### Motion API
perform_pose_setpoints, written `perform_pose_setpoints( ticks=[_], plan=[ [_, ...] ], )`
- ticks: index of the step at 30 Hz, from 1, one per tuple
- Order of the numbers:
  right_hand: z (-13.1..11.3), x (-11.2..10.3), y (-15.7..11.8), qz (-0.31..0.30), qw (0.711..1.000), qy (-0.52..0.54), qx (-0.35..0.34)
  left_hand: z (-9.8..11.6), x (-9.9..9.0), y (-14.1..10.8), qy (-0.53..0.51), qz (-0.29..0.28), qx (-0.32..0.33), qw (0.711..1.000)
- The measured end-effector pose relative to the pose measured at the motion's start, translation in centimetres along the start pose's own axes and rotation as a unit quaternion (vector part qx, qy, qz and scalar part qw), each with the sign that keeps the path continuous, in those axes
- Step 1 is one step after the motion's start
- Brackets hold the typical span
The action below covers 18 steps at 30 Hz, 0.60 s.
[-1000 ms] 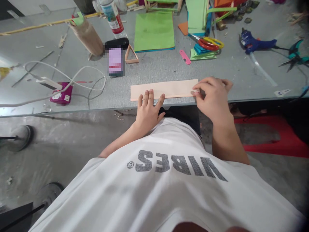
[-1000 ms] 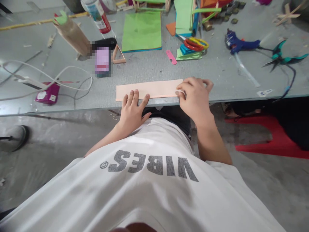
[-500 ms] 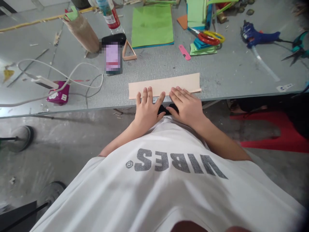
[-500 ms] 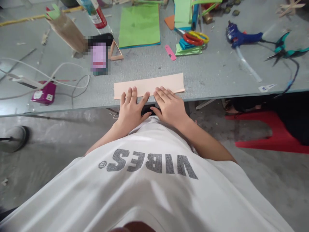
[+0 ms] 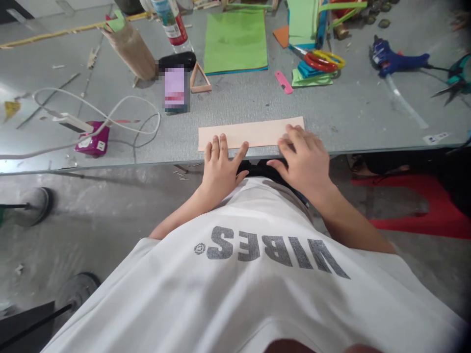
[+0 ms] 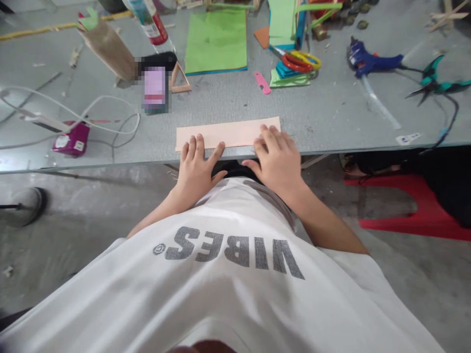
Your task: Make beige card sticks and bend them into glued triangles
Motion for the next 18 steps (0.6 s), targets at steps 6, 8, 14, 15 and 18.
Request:
perform_pose_setpoints(
  ticks=[6,8,14,15,18],
  plan=[
    [-5.4,2.3,2.0,-0.012,0.999,0.039,-0.010,1.0,0.0,0.7,0.004,-0.028,-0.010,1.000],
    [-4.7,2.1,1.8,0.020,0.999,0.037,0.007,0.6,-0.2,0.5,-0.003,-0.013,-0.010,1.000],
    [1.1,1.1,0.0,0.060,0.997,-0.009,0.050,-2.3,-0.4,-1.5,-0.045,0.038,-0.004,0.998],
    [1.6,1.0,-0.1,0.064,0.997,-0.009,0.044,-3.0,-0.4,-1.9,-0.050,0.052,-0.010,0.997],
    [2.0,0.7,-0.3,0.097,0.995,-0.008,0.009,-4.5,-0.7,-3.1,-0.050,0.107,-0.019,0.993]
  ],
)
Point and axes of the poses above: each hand's wrist, its own y-axis towards the middle knuckle, its own x-axis out of the palm, z = x × y, the point moved 10 cm from there along y, towards the middle knuckle, and after that the axes turned 6 degrees about x, right-handed, at the moved point
